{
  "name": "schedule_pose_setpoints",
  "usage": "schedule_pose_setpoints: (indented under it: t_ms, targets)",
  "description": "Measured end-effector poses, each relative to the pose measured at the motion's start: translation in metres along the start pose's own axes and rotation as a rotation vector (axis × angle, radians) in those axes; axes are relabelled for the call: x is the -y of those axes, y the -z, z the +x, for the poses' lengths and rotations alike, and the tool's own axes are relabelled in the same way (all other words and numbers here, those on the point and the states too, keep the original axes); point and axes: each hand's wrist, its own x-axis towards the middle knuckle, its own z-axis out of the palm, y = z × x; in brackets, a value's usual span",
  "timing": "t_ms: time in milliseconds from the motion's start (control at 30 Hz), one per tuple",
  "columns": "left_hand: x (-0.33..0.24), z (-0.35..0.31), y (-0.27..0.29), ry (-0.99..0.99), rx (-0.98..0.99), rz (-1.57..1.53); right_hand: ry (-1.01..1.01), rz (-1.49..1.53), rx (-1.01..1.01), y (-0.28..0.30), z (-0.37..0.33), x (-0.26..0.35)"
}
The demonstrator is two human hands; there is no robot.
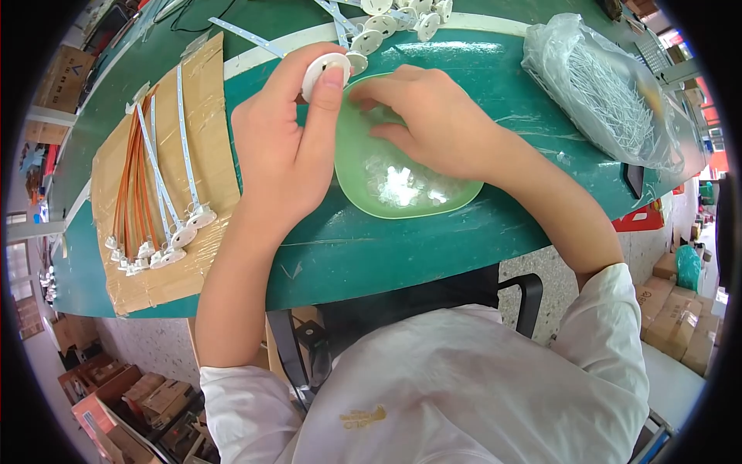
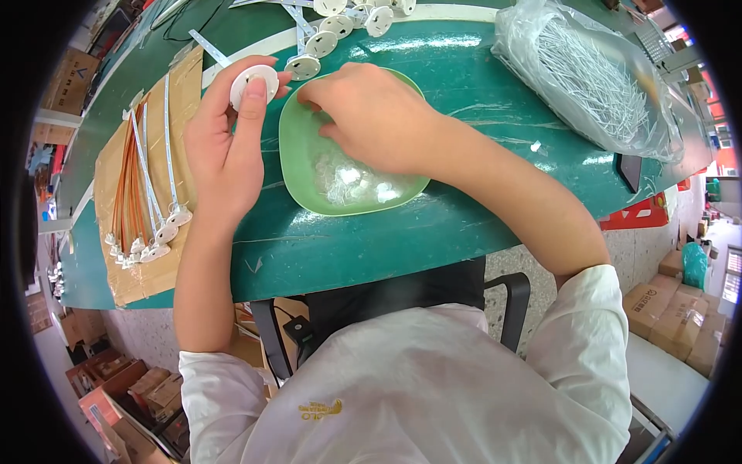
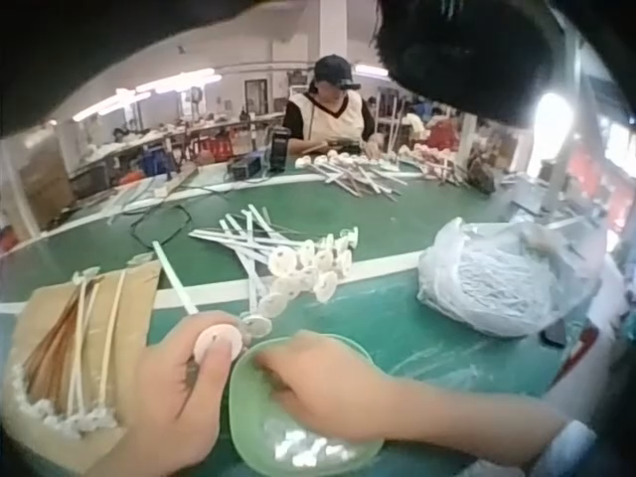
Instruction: Assembling LED light strips by attaching plastic base components and securing them with a tool.
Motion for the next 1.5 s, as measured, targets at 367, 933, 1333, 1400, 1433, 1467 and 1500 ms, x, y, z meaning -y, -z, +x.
schedule_pose_setpoints:
  t_ms: [367,933,1333,1400,1433,1467,1500]
  targets:
    - [-0.002,0.001,0.001,0.015,0.035,0.024,0.045,0.004,-0.061,-0.002,0.002,0.000]
    - [-0.023,-0.002,0.000,-0.309,0.167,-0.006,-0.133,0.928,-0.279,0.042,-0.023,0.019]
    - [-0.020,-0.008,0.001,-0.218,0.135,-0.008,-0.139,0.933,-0.313,0.031,-0.024,0.022]
    - [-0.019,-0.008,0.000,-0.231,0.144,-0.005,0.038,0.689,-0.377,0.030,-0.026,0.020]
    - [-0.019,-0.008,0.000,-0.233,0.146,-0.001,0.041,0.691,-0.380,0.030,-0.026,0.018]
    - [-0.020,-0.008,-0.001,-0.221,0.158,0.001,0.113,0.527,-0.395,0.031,-0.026,0.016]
    - [-0.020,-0.008,-0.001,-0.208,0.169,0.003,0.183,0.362,-0.408,0.031,-0.026,0.015]
